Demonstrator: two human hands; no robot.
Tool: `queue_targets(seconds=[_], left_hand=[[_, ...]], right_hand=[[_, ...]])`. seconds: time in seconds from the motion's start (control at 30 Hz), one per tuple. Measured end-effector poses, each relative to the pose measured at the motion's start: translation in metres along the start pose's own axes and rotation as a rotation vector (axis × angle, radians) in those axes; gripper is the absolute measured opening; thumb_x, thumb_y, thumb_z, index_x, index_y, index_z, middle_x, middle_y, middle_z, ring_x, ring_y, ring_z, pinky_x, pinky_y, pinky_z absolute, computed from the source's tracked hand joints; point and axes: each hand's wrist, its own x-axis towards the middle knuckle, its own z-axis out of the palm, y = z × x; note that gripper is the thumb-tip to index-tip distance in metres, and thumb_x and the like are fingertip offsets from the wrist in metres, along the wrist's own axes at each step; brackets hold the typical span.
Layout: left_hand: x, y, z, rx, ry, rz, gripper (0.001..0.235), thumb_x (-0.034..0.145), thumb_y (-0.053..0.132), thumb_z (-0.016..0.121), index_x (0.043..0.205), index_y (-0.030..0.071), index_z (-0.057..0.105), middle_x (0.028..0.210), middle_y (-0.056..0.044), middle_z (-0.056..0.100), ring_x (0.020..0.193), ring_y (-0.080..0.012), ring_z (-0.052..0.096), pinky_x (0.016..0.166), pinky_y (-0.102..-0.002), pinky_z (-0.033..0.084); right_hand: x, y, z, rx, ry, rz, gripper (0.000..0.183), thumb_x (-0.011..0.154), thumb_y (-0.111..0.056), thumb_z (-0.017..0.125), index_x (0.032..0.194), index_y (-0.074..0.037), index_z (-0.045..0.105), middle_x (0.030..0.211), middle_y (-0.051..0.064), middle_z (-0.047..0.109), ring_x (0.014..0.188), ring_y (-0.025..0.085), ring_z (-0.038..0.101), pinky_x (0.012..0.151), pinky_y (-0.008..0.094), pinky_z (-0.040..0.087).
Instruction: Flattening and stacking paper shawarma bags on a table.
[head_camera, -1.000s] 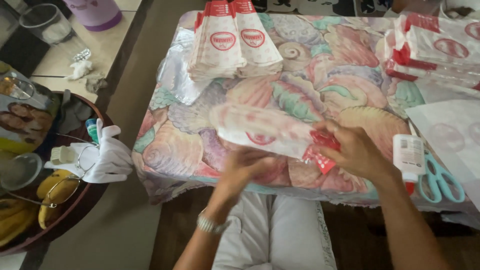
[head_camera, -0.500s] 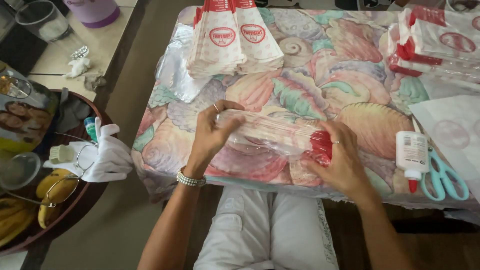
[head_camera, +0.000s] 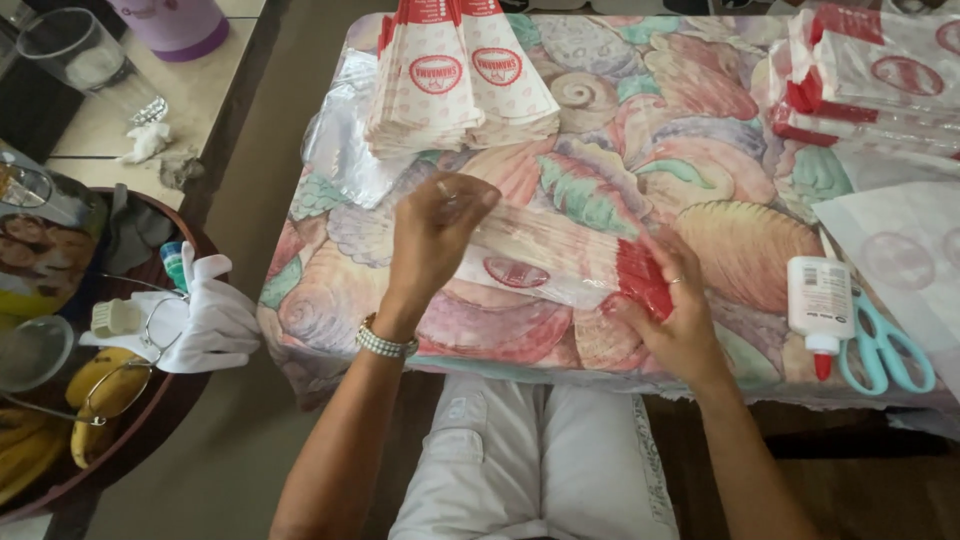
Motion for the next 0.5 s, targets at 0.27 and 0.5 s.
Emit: queue_targets(seconds=[0.27, 0.5], left_hand=[[0.008, 0.008, -0.003, 0.115, 0.089, 0.208, 0.032, 0.091, 0.016, 0.071, 0.117, 0.004, 0.057, 0.086, -0.01, 0.075, 0.09, -0.0308, 0.074, 0.093, -0.044, 0.047], [-0.025, 0.048, 0.084, 1.019, -0.425, 0.66, 0.133, 0.072, 0.093, 0.075, 0.16, 0.007, 0.025, 0.165, -0.018, 0.033, 0.153, -0.0365, 0.033, 0.124, -0.064, 0.02]], right_hand=[[0.005, -0.008, -0.023, 0.439, 0.18, 0.181, 0.014, 0.092, 0.002, 0.071, 0.106, 0.002, 0.068, 0.133, 0.025, 0.064, 0.13, 0.032, 0.064, 0.113, 0.041, 0.049], [0.019, -0.02, -0.036, 0.578, 0.14, 0.125, 0.017, 0.096, 0.008, 0.062, 0.102, -0.007, 0.067, 0.122, 0.018, 0.069, 0.13, 0.03, 0.066, 0.123, 0.042, 0.053]])
